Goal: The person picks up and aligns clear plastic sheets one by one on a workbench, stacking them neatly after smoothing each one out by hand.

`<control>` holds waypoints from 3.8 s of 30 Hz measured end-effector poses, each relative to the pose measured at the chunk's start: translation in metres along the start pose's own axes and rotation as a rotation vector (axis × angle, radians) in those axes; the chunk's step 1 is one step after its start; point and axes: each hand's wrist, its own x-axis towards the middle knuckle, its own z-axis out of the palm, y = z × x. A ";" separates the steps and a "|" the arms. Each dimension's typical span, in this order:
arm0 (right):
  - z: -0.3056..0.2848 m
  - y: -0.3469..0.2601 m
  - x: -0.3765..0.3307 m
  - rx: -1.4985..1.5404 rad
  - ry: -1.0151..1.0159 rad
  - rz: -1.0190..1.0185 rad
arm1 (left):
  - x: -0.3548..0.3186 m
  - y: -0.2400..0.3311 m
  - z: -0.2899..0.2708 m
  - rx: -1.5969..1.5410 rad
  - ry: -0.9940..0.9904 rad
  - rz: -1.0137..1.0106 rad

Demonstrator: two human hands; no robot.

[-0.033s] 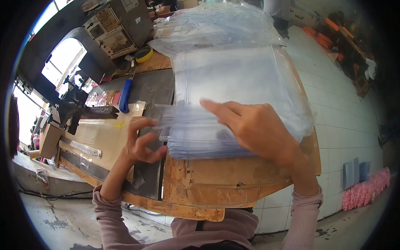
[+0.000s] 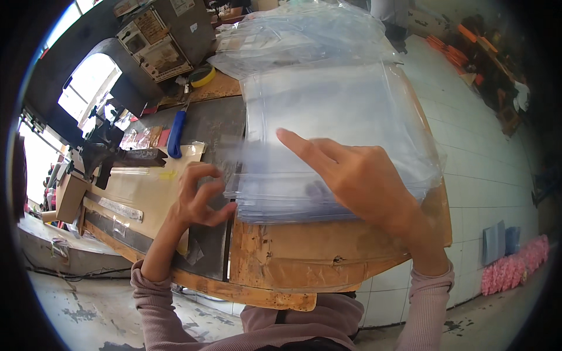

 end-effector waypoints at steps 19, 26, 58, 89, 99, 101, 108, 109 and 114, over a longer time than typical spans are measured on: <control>0.023 0.000 -0.004 -0.203 0.091 -0.255 | 0.018 0.017 0.006 -0.532 -0.186 -0.804; 0.022 0.002 0.001 -0.355 0.232 -0.216 | 0.013 0.023 0.019 -0.798 0.118 -0.582; 0.020 0.031 0.006 -0.275 0.387 -0.354 | 0.021 0.001 0.000 -0.457 -0.418 -0.216; 0.019 0.014 -0.001 -0.198 0.030 -0.248 | 0.024 0.018 0.003 -1.293 0.066 -0.901; 0.019 0.016 0.001 0.034 0.066 -0.312 | 0.019 0.027 0.009 -1.050 -0.001 -0.747; 0.015 0.014 0.001 0.041 0.026 -0.287 | 0.019 0.025 0.009 -1.044 -0.023 -0.758; 0.022 0.018 -0.001 0.048 0.037 -0.288 | 0.016 0.024 0.011 -1.046 -0.017 -0.798; 0.024 0.018 -0.001 0.041 0.045 -0.292 | 0.015 0.024 0.011 -1.046 -0.015 -0.794; 0.021 0.016 0.000 0.027 0.011 -0.255 | 0.014 0.022 0.013 -1.049 -0.027 -0.776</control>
